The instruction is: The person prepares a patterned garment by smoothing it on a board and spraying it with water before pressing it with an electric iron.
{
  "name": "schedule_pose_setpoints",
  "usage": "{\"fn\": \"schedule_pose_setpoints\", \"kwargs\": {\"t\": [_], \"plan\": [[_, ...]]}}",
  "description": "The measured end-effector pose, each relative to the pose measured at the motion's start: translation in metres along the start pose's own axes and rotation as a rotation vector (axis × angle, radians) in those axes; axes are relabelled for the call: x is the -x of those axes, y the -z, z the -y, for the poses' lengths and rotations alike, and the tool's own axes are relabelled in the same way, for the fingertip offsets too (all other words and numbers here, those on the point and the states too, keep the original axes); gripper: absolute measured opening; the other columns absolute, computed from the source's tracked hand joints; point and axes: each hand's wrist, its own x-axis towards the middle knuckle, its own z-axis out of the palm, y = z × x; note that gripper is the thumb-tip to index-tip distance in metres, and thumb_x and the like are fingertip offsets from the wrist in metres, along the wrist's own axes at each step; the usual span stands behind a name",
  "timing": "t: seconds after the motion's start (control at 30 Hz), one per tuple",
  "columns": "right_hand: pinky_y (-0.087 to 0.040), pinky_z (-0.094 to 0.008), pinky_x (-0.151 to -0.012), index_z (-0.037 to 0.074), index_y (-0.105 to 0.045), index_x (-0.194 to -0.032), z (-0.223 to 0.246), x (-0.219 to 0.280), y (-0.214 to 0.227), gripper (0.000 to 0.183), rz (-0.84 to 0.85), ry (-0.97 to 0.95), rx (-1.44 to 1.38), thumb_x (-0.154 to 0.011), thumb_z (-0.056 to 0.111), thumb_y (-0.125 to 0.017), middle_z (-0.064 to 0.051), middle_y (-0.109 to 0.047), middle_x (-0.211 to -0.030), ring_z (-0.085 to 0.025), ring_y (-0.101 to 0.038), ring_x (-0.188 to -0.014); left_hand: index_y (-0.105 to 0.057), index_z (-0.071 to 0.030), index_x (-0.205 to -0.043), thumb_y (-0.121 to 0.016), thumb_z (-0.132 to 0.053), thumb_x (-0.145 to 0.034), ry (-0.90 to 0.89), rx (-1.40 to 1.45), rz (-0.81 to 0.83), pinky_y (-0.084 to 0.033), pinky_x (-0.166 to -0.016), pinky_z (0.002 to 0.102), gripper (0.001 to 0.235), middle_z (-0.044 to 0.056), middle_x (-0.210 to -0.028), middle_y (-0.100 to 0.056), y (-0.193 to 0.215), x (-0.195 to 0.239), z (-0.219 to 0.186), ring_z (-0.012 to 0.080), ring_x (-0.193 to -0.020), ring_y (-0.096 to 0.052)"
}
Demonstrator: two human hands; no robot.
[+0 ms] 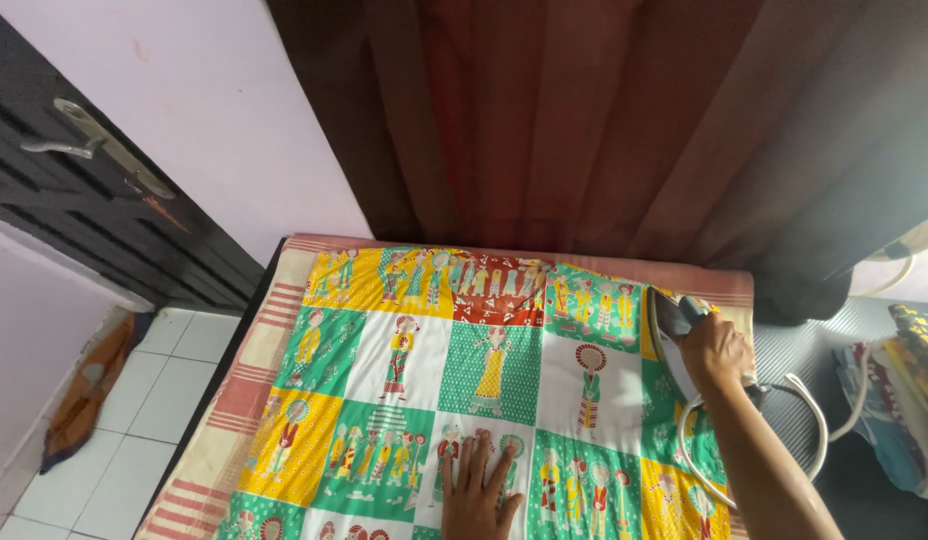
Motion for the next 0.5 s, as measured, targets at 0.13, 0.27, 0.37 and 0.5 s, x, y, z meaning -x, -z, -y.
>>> {"fn": "schedule_pose_setpoints", "kwargs": {"t": [0.13, 0.27, 0.37, 0.5], "plan": [[-0.049, -0.049, -0.056, -0.005, -0.067, -0.078, -0.006, 0.032, 0.020, 0.029, 0.066, 0.033, -0.065, -0.082, 0.014, -0.046, -0.026, -0.064, -0.071, -0.041, -0.063, -0.060, -0.037, -0.015, -0.137, -0.044, -0.046, -0.086, -0.076, -0.029, -0.087, -0.001, -0.101, 0.061, 0.059, 0.018, -0.147, -0.016, -0.003, 0.000, 0.003, 0.0390, -0.134, -0.014], [-0.050, -0.040, -0.046, -0.005, -0.065, -0.079, -0.022, 0.040, 0.017, 0.027, 0.026, 0.043, 0.024, -0.084, 0.015, -0.048, -0.018, -0.062, -0.066, -0.029, -0.061, -0.052, -0.043, -0.015, -0.133, -0.051, -0.044, -0.083, -0.039, 0.037, -0.080, -0.005, -0.100, 0.063, 0.058, 0.019, -0.144, -0.023, 0.001, -0.003, -0.002, 0.0405, -0.132, -0.018], [-0.050, -0.046, -0.055, -0.009, -0.066, -0.077, -0.023, 0.033, 0.019, 0.027, -0.001, -0.023, -0.029, -0.081, 0.012, -0.050, -0.024, -0.064, -0.068, -0.035, -0.064, -0.056, -0.042, -0.017, -0.134, -0.051, -0.044, -0.083, -0.018, 0.030, -0.067, -0.004, -0.101, 0.063, 0.059, 0.019, -0.144, -0.023, 0.001, -0.002, -0.002, 0.0397, -0.132, -0.017], [-0.051, -0.039, -0.056, -0.005, -0.068, -0.081, -0.026, 0.003, 0.000, 0.018, 0.017, -0.153, 0.031, -0.082, 0.008, -0.055, -0.018, -0.066, -0.070, -0.026, -0.064, -0.059, -0.039, -0.017, -0.136, -0.047, -0.044, -0.086, -0.009, 0.041, -0.020, -0.002, -0.100, 0.063, 0.058, 0.018, -0.145, -0.020, 0.002, -0.002, -0.002, 0.0400, -0.133, -0.014]]}}
